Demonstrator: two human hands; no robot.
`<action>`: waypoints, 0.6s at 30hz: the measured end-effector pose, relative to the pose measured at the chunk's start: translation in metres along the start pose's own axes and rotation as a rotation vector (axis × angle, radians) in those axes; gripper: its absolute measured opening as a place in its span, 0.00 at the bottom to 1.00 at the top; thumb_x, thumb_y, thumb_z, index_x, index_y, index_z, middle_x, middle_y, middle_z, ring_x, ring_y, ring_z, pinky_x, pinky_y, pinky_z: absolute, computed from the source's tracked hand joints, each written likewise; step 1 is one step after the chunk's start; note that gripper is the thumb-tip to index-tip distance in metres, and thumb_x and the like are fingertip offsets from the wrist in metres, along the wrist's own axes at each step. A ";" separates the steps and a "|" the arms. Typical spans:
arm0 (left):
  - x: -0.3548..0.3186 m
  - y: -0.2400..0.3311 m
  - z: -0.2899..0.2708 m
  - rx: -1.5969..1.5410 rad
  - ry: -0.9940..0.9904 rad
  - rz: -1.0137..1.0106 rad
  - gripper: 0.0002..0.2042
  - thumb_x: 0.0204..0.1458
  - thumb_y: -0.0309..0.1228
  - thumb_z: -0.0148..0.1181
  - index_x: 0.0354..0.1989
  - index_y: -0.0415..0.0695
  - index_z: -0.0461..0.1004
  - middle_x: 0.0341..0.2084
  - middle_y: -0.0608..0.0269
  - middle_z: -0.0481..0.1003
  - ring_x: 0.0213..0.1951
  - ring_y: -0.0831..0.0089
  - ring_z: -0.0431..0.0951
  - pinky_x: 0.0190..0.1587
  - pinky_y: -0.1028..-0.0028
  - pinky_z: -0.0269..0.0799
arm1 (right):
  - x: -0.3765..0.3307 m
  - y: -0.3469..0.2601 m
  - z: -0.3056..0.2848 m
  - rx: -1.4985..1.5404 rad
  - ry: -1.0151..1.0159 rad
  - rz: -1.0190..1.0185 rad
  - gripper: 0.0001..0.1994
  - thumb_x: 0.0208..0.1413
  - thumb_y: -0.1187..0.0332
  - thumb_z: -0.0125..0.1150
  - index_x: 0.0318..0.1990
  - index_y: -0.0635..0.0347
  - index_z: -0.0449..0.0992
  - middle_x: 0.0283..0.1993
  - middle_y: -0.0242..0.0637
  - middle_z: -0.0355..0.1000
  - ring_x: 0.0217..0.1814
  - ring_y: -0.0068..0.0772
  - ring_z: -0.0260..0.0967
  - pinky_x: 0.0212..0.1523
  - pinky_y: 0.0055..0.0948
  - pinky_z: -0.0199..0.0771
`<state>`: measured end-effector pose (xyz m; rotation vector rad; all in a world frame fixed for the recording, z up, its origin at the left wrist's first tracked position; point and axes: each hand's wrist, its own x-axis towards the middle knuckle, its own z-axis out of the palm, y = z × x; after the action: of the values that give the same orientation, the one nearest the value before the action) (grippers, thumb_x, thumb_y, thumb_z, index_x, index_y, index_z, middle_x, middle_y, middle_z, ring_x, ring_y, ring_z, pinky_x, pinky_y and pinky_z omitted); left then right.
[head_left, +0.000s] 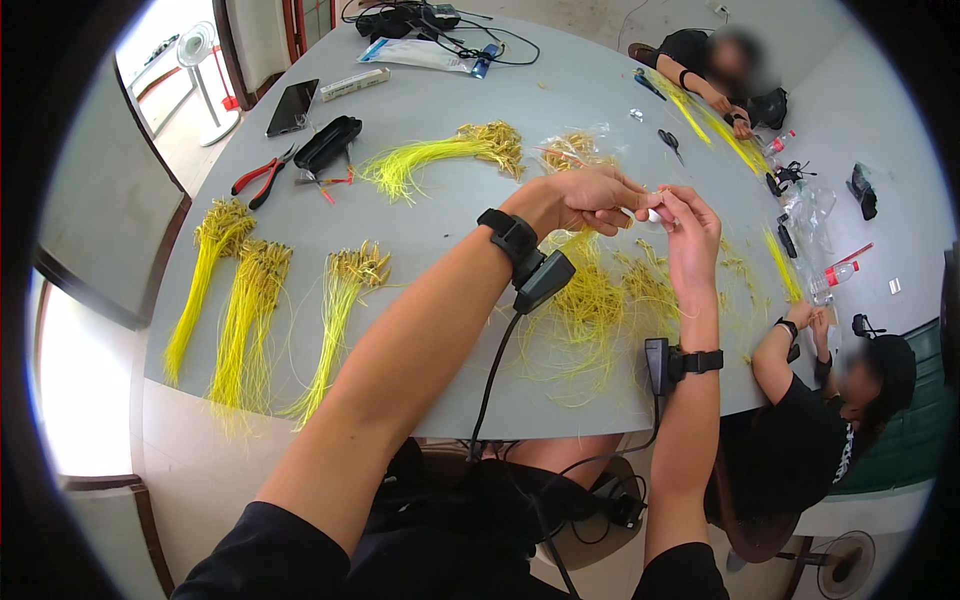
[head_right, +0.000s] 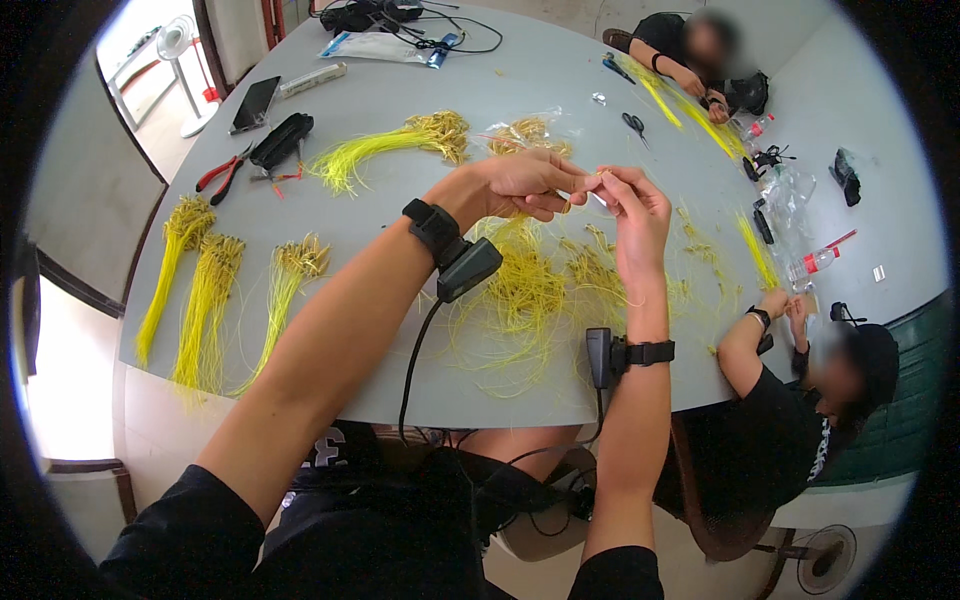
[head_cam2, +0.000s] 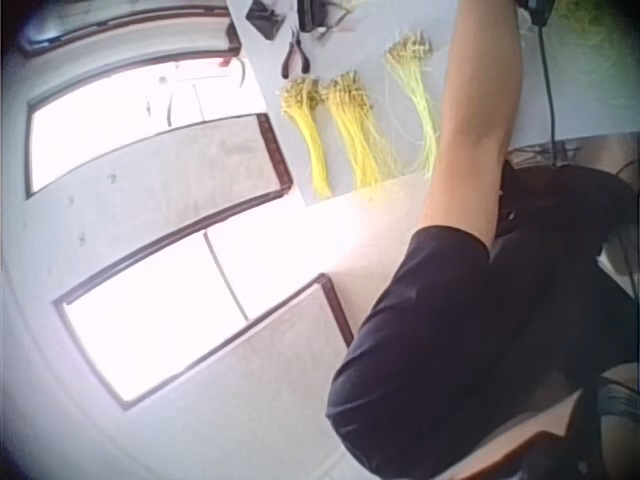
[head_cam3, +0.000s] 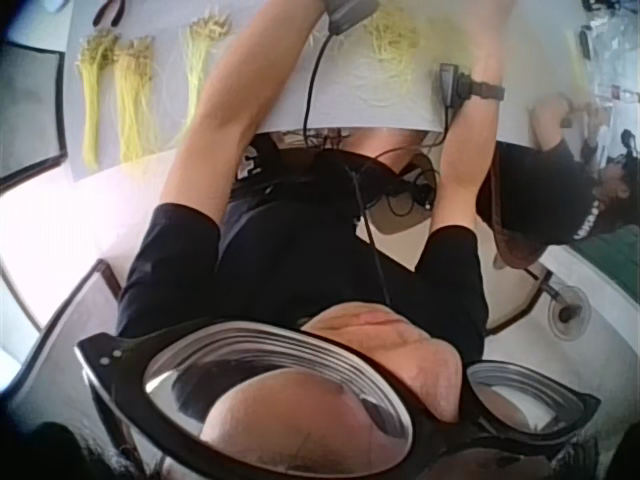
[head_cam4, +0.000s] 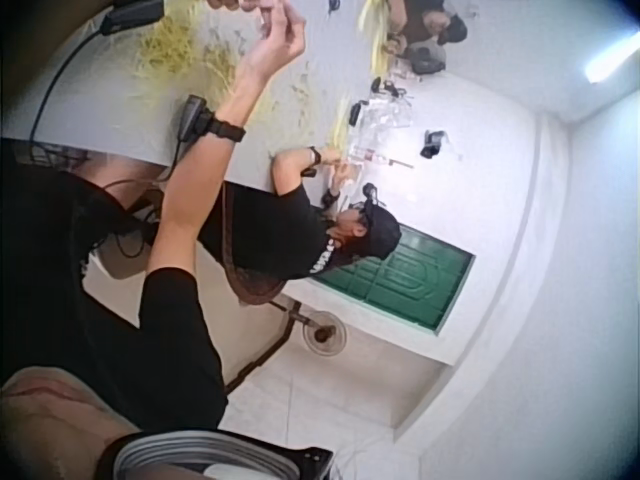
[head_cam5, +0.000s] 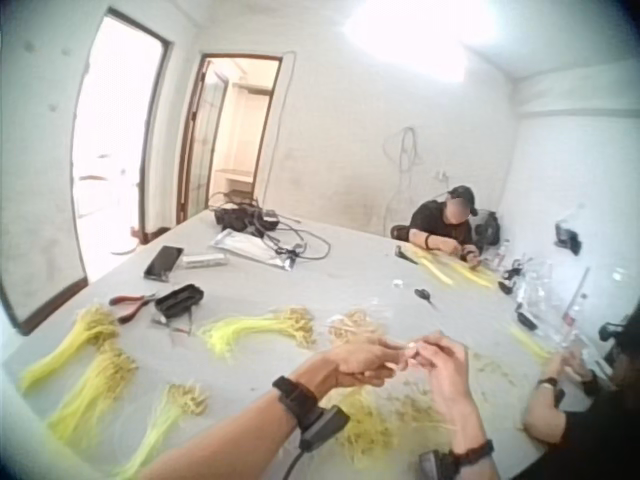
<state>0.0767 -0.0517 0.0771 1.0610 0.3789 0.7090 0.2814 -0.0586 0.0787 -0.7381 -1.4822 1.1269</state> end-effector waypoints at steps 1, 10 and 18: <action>0.000 0.000 -0.001 -0.009 -0.001 0.004 0.12 0.62 0.37 0.60 0.37 0.38 0.75 0.28 0.69 0.72 0.14 0.89 0.53 0.14 0.86 0.48 | 0.000 -0.001 0.001 0.004 0.014 0.002 0.07 0.60 0.71 0.60 0.42 0.65 0.80 0.35 0.30 0.77 0.39 0.20 0.73 0.41 0.21 0.64; 0.001 -0.005 -0.005 -0.042 0.012 0.006 0.12 0.64 0.35 0.56 0.45 0.37 0.76 0.24 0.73 0.69 0.14 0.90 0.53 0.13 0.87 0.48 | 0.001 0.000 0.000 0.039 0.111 0.003 0.08 0.59 0.69 0.62 0.43 0.62 0.80 0.37 0.28 0.76 0.36 0.16 0.68 0.35 0.19 0.59; -0.002 -0.011 -0.010 -0.168 -0.054 0.004 0.12 0.65 0.34 0.54 0.49 0.38 0.74 0.24 0.74 0.68 0.13 0.92 0.53 0.13 0.88 0.48 | 0.008 -0.015 -0.001 -0.060 0.250 -0.058 0.08 0.59 0.71 0.62 0.42 0.63 0.80 0.37 0.25 0.74 0.32 0.11 0.58 0.30 0.17 0.56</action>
<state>0.0727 -0.0498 0.0627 0.9198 0.2655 0.7014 0.2821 -0.0566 0.0957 -0.8399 -1.3217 0.9136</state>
